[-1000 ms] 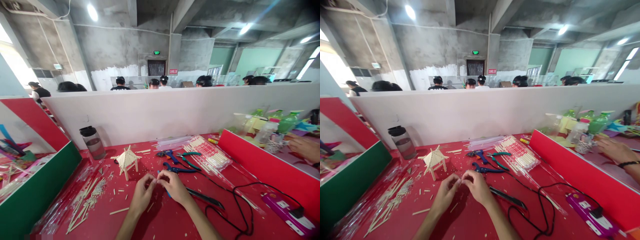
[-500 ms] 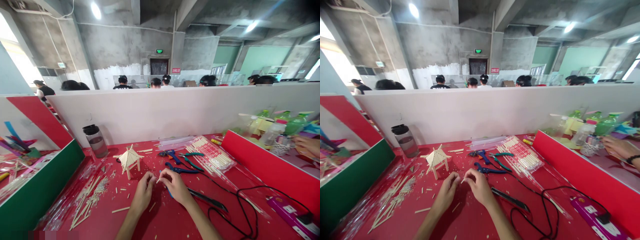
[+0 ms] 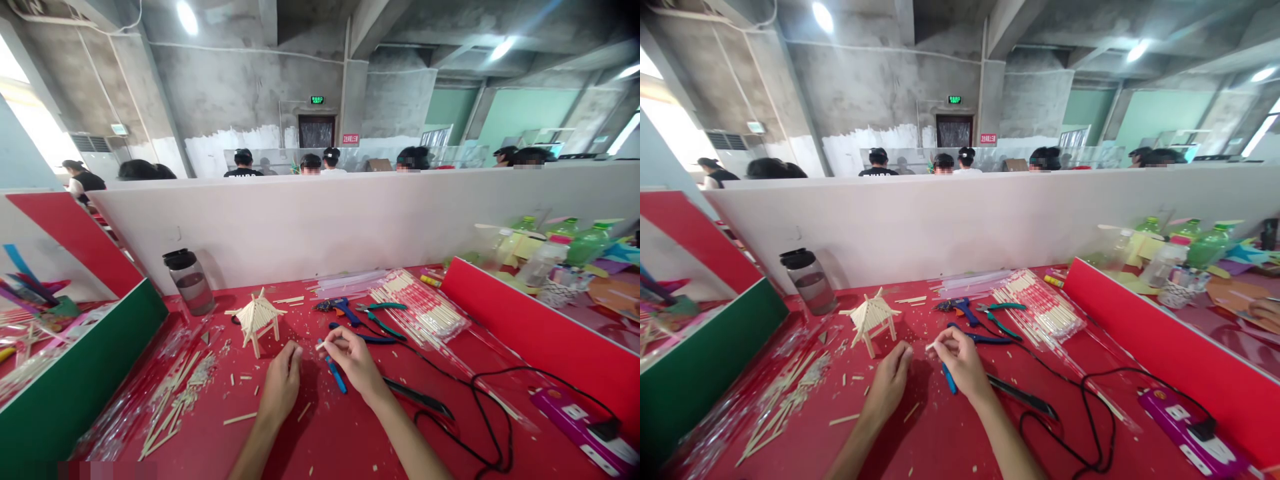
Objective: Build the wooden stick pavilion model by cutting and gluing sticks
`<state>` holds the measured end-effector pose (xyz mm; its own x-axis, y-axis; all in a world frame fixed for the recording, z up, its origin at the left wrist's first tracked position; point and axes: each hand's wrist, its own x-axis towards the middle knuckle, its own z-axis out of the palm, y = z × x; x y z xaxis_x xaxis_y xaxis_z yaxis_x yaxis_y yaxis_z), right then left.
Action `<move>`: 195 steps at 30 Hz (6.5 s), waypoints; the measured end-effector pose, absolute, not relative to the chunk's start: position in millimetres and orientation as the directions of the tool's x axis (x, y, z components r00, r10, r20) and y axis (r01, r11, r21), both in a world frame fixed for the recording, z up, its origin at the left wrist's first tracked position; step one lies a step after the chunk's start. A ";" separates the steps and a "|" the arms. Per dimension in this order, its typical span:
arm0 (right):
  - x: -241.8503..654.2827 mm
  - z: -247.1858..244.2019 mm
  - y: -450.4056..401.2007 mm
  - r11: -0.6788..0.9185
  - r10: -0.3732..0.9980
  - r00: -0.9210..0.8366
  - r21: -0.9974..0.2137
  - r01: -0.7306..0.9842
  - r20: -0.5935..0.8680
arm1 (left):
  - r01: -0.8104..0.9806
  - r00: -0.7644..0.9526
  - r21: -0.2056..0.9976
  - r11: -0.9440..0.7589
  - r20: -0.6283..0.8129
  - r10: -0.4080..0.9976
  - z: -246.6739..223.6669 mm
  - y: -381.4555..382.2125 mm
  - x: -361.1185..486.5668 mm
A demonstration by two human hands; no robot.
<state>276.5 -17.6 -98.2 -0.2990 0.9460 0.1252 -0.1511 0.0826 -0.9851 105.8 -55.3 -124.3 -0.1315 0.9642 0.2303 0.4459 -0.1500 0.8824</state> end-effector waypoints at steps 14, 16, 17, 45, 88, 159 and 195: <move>281.2 -95.3 -12.1 -0.043 0.986 -0.165 -0.950 -0.309 0.009 | 0.585 -0.180 0.807 -0.077 0.221 0.958 -129.9 -51.0 99.5; 281.7 -94.9 -12.0 -0.051 0.987 -0.162 -0.945 -0.323 0.002 | 0.595 -0.161 0.799 -0.094 0.233 0.959 -131.6 -51.2 98.1; 281.9 -94.9 -12.0 -0.052 0.987 -0.162 -0.942 -0.331 0.002 | 0.590 -0.161 0.800 -0.109 0.248 0.955 -131.8 -51.6 97.8; 265.7 -114.9 -25.2 0.183 0.882 -0.434 -0.982 -0.040 0.182 | 0.318 -0.071 0.918 -0.238 0.273 0.959 -109.5 -59.0 107.3; 261.8 -109.0 -26.1 0.227 0.920 -0.329 -0.974 -0.002 0.215 | 0.207 -0.097 0.954 -0.219 0.243 0.965 -113.0 -58.7 116.4; 268.4 -107.7 -19.3 -0.031 0.943 -0.331 -0.977 -0.209 0.041 | 0.462 0.024 0.825 -0.327 0.357 0.934 -101.6 -67.7 116.2; 317.2 -134.0 13.3 0.272 0.926 -0.125 -0.401 0.875 0.357 | 0.700 0.099 0.641 -0.314 0.348 0.932 -118.7 -66.0 113.1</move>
<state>317.2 13.3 -134.0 -0.1248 0.9258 0.3568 0.8746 0.2724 -0.4012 113.1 -66.0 -118.7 0.0992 0.9324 0.3476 0.7002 -0.3136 0.6414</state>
